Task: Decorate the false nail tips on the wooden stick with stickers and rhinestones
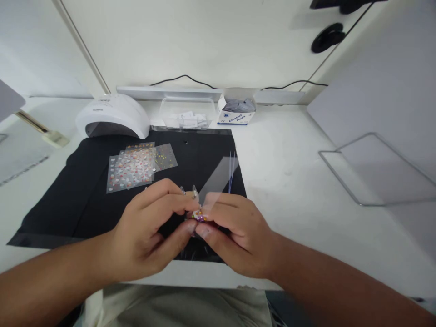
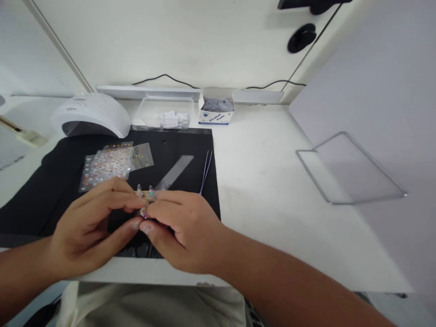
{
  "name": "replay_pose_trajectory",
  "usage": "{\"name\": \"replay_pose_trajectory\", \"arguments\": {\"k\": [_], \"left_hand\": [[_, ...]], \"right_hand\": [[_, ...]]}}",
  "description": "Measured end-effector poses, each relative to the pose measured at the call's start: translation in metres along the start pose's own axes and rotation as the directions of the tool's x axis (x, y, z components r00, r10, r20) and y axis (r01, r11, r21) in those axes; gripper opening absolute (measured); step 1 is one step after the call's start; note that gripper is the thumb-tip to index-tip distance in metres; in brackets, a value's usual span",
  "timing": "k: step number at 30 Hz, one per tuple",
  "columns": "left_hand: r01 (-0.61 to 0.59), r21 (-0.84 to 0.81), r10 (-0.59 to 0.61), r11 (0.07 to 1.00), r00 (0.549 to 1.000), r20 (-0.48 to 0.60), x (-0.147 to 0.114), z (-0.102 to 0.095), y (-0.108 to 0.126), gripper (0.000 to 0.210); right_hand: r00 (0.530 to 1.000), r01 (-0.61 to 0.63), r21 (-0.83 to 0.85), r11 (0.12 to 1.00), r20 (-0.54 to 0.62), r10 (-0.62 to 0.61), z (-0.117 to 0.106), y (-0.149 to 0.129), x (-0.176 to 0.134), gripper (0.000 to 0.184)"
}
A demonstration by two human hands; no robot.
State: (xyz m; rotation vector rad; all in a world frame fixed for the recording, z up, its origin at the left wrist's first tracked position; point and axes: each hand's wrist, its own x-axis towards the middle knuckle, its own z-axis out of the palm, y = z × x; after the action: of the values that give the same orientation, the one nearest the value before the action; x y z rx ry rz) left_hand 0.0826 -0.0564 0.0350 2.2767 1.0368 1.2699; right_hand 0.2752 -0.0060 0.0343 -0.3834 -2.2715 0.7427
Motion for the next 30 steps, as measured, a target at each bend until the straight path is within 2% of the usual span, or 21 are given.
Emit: {"name": "replay_pose_trajectory", "arguments": {"k": [7,12,21,26,30], "left_hand": [[0.021,-0.057,-0.020,0.998,1.000,0.008,0.0003,0.0005,0.0007,0.023],[0.034,-0.114,-0.035,0.993,0.999,0.000,0.0010,0.0014,0.0015,0.023],[0.143,-0.190,-0.138,0.971,0.990,0.039,-0.0018,0.0000,0.0009,0.016],[0.182,-0.155,-0.176,0.971,0.983,0.057,-0.0016,0.0005,0.0002,0.013],[0.173,-0.092,-0.164,0.981,0.982,0.095,-0.0002,0.0010,-0.0003,0.012]], "right_hand": [[0.994,0.109,-0.208,0.972,-0.005,-0.112,0.0006,0.0010,-0.0022,0.021],[0.993,0.111,-0.260,0.959,0.002,-0.114,0.0001,-0.0009,-0.0027,0.020],[0.995,0.101,-0.220,0.970,0.026,-0.098,0.0004,0.0002,-0.0025,0.021],[0.998,0.026,-0.140,0.990,0.056,-0.018,-0.0004,-0.0018,-0.0009,0.024],[0.995,-0.050,-0.007,0.999,0.090,0.050,-0.0024,-0.0017,0.0032,0.026]]}}
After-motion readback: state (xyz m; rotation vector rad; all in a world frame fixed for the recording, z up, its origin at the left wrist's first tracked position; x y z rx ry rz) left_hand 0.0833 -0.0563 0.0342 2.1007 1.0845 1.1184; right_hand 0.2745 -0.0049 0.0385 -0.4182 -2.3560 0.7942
